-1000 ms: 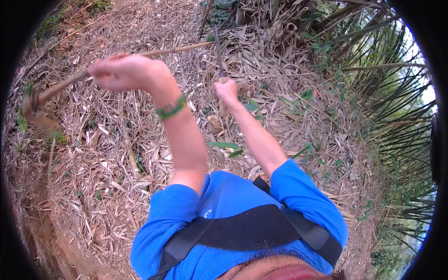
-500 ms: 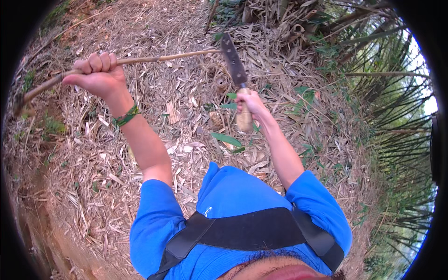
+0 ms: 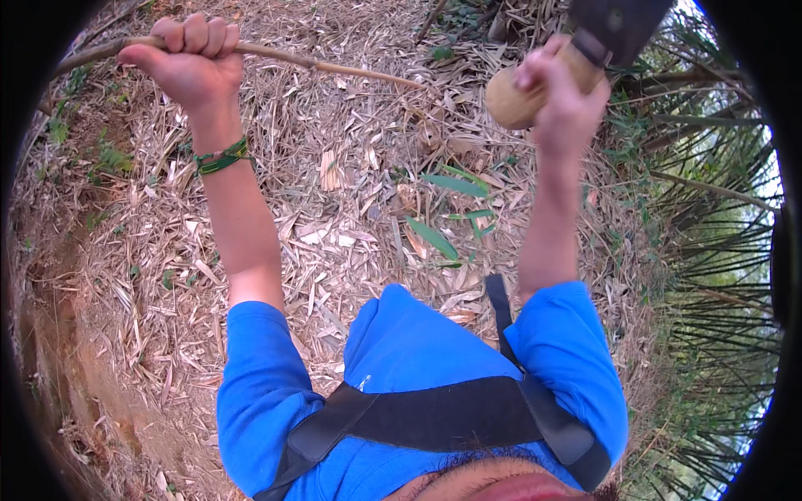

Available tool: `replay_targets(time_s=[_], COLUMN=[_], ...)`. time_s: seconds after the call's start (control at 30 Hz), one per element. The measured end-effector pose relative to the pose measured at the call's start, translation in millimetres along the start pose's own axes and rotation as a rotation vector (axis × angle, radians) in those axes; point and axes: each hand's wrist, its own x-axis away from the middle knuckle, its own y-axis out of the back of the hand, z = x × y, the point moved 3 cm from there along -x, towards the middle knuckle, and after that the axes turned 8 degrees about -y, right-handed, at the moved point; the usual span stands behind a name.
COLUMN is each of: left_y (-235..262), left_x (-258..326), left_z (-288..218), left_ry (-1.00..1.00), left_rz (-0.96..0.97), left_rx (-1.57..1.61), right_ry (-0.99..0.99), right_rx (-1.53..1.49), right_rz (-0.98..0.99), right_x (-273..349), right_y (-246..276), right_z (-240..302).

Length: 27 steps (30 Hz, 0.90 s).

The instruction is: The person uses a large knife to chop and clean pieces of bamboo or wood while sitting on the ground in a forest area.

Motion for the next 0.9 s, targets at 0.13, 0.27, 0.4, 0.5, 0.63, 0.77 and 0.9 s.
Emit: replay_targets(time_s=[0.13,0.27,0.4,0.5,0.63,0.77,0.9], left_y=[-29,-9,-27,-30,-85,-136,-153], left_x=[5,6,-11,-40,-65,-58,-49], left_z=[43,90,38,36,65,85,93], left_ry=[0.022,0.038,-0.119,-0.171,-0.152,-0.086,-0.083], left_rz=[-0.170,-0.357,-0.454,-0.389,-0.344,-0.376,-0.254], left_rx=[-0.265,-0.401,-0.146,-0.184,-0.233,-0.404,-0.398], right_ry=[-0.692,-1.350,-1.074,-0.765,-0.359,-0.055,0.264], right_rx=[0.513,-0.150,0.282,0.752,1.349,1.256,1.278], right_rz=[0.319,0.074,0.093,0.285,0.584,0.775,0.879], right_x=[176,223,168,140,120,111,70], right_y=[26,-4,45,90,89,5,24], right_z=[-224,-249,-188,-140,-109,-71,-80])
